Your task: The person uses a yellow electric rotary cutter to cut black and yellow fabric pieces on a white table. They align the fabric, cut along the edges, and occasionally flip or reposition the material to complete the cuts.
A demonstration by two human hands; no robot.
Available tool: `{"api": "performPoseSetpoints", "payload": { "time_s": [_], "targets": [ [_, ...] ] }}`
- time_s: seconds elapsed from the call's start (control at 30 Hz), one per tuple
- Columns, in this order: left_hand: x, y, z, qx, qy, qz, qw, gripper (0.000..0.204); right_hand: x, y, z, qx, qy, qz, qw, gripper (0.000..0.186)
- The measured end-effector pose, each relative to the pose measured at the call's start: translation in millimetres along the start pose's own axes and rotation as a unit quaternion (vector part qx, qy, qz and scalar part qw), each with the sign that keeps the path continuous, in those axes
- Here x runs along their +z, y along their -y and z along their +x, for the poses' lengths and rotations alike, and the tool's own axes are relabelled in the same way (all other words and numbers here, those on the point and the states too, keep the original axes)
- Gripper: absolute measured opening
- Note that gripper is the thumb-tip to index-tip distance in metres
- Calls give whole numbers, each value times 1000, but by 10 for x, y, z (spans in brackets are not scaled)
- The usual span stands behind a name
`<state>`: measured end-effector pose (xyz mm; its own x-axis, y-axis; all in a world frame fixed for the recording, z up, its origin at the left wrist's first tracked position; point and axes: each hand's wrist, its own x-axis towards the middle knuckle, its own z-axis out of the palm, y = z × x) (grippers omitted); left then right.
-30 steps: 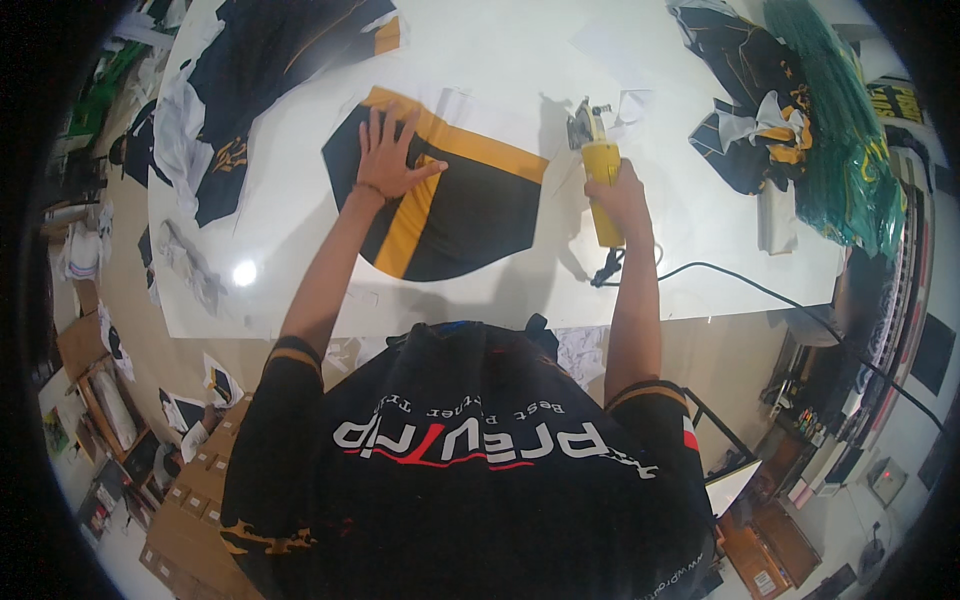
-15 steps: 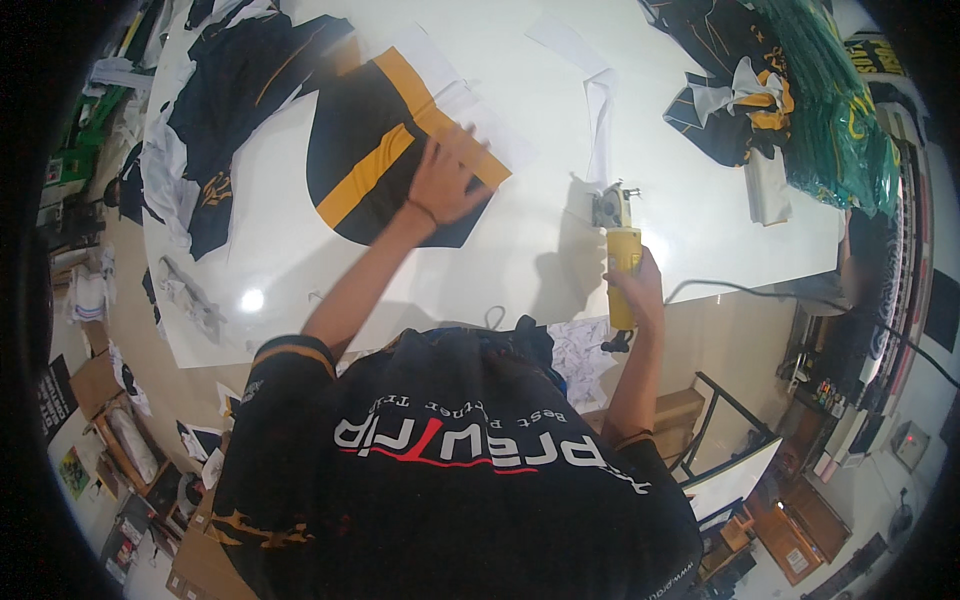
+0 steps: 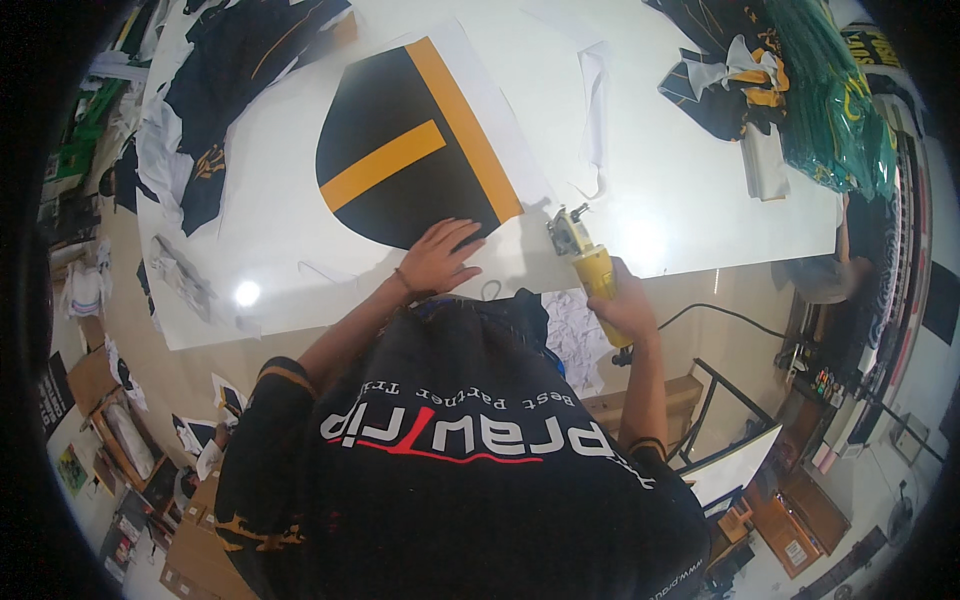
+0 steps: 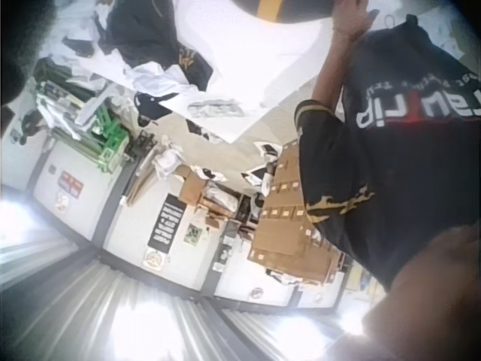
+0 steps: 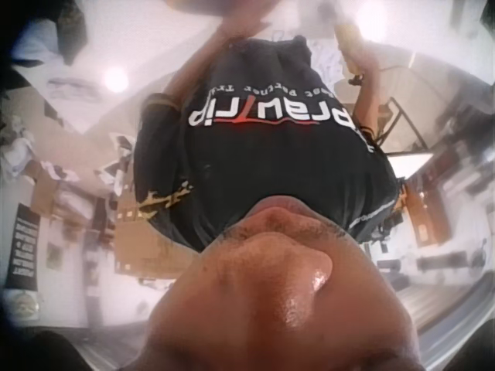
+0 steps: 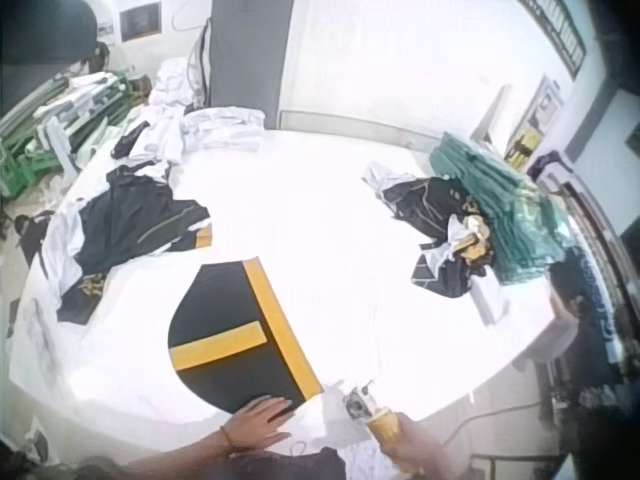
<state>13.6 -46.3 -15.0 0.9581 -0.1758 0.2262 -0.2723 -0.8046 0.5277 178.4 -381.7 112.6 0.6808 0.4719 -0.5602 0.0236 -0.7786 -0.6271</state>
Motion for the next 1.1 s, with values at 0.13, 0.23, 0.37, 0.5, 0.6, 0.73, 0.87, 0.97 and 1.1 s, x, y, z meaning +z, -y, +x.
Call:
{"api": "performPoseSetpoints", "payload": {
  "time_s": [0.13, 0.23, 0.37, 0.5, 0.6, 0.73, 0.87, 0.97, 1.1],
  "targets": [
    [-224, 2, -375, -96, -70, 5, 993, 40, 243, 25, -61, 18, -5, -33, 999, 75],
    [-292, 44, -575, -144, -96, 29, 984, 40, 373, 152, 6, 31, -17, -52, 998, 73],
    [-294, 54, -571, -136, -91, 31, 986, 45, 484, 249, 148, 18, -28, -74, 997, 69],
    [-259, 72, -574, -127, -105, 35, 986, 42, 504, 309, 237, 3, -29, -69, 997, 66],
    [-280, 69, -567, -122, -117, 29, 985, 38, 500, 373, 271, 13, -24, -68, 997, 66],
    [-269, 82, -570, -114, -121, 33, 985, 36, 500, 446, 310, 12, -26, -72, 997, 66],
    [-289, 94, -568, -110, -122, 22, 986, 35, 516, 471, 417, -12, -30, -68, 997, 66],
    [-290, 95, -562, -108, -128, 17, 986, 34, 513, 568, 529, -5, -29, -76, 997, 66],
    [-293, 93, -557, -111, -132, 11, 985, 34, 510, 734, 711, -14, -31, -94, 995, 65]
  ]
}}
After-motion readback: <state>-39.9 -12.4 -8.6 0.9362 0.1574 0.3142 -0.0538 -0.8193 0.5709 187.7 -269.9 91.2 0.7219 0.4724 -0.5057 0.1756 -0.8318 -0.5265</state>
